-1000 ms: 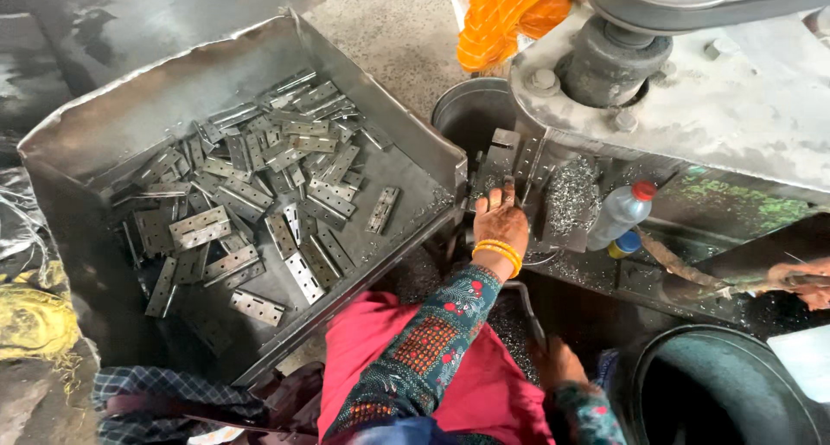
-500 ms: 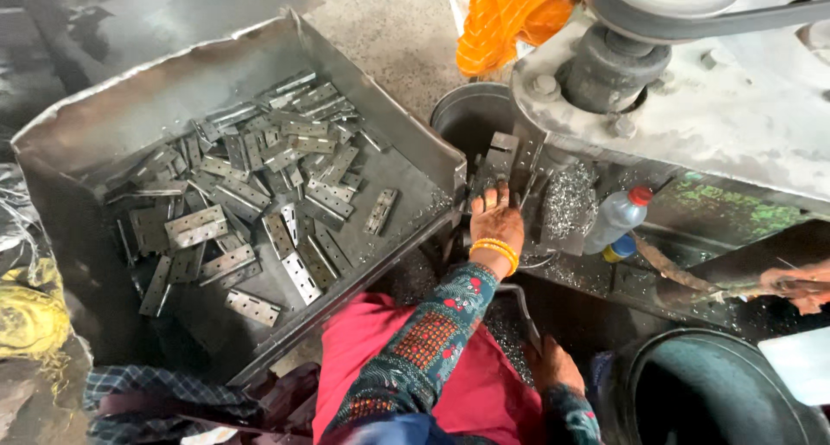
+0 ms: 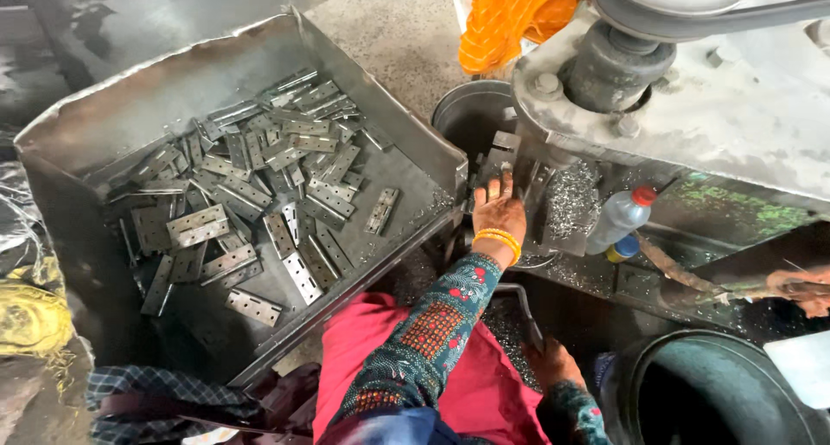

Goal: The person feeds metal hinge pieces into a machine to punch holes into them and places the processed pieces into a metal tray.

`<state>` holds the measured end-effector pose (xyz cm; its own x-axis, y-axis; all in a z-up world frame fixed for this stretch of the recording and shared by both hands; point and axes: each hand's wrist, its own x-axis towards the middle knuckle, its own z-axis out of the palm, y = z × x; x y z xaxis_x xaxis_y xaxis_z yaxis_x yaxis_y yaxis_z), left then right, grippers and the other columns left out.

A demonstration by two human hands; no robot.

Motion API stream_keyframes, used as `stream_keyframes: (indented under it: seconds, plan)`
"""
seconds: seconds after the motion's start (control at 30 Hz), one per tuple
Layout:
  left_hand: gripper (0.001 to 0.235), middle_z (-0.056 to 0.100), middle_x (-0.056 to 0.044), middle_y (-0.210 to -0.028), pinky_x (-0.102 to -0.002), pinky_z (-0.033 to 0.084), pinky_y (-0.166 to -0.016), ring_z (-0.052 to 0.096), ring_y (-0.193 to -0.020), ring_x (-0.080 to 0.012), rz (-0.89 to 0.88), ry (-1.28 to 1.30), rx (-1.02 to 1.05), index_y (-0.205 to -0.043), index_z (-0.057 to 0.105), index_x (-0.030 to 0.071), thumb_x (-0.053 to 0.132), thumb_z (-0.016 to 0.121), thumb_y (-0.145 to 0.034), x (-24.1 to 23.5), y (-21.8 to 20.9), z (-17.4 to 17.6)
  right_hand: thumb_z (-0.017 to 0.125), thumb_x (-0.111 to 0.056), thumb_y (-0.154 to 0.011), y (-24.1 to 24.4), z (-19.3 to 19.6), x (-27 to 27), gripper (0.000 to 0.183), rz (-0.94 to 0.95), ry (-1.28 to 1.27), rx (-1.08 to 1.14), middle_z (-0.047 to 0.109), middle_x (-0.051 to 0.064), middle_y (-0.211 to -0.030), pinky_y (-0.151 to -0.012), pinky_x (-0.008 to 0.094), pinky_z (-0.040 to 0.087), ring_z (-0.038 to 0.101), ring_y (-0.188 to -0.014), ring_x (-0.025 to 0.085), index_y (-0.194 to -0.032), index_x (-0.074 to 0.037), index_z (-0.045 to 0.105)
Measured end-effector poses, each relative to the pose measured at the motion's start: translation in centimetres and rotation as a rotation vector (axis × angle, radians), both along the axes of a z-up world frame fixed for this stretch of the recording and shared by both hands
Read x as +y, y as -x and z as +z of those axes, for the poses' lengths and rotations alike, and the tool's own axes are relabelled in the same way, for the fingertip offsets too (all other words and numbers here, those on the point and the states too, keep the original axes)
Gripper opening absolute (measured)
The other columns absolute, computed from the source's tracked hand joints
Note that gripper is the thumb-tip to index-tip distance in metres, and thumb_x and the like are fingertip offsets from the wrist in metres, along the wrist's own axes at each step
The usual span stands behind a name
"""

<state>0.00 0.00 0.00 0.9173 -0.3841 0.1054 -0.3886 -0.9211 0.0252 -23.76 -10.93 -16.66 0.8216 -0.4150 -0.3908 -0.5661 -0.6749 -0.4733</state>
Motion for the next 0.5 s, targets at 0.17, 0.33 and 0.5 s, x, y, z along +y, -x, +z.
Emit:
stream_keyframes:
  seconds: [0.17, 0.33, 0.5]
  plan:
    - [0.038, 0.037, -0.003, -0.165, -0.044, 0.03, -0.109, 0.037, -0.145, -0.0236, -0.003, -0.004, 0.052, -0.122, 0.075, 0.016, 0.022, 0.048, -0.095, -1.2, -0.9, 1.4, 0.062, -0.048, -0.087, -2.1, 5.0, -3.1, 0.051, 0.127, 0.048, -0.122, 0.074, 0.025, -0.111, -0.091, 0.052, 0.055, 0.068, -0.11, 0.044, -0.12, -0.01, 0.067]
    - [0.038, 0.037, -0.004, -0.164, -0.044, 0.03, -0.11, 0.035, -0.146, -0.0244, 0.029, 0.04, -0.01, -0.119, 0.076, 0.016, 0.025, 0.048, -0.095, -2.9, -2.7, 0.4, 0.068, -0.059, -0.084, -0.4, 2.8, -0.6, 0.059, 0.04, 0.073, 0.064, 0.073, 0.025, -0.112, -0.096, 0.051, 0.053, 0.067, -0.113, 0.043, -0.117, -0.01, 0.068]
    - [0.041, 0.038, -0.003, -0.162, -0.044, 0.03, -0.107, 0.036, -0.144, -0.0244, 0.073, 0.062, -0.112, -0.124, 0.074, 0.015, 0.024, 0.048, -0.093, -2.2, -2.6, -0.6, 0.065, -0.06, -0.087, 0.6, 1.1, -0.4, 0.059, 0.017, -0.068, -0.028, 0.074, 0.023, -0.112, -0.094, 0.051, 0.055, 0.069, -0.113, 0.042, -0.118, -0.009, 0.069]
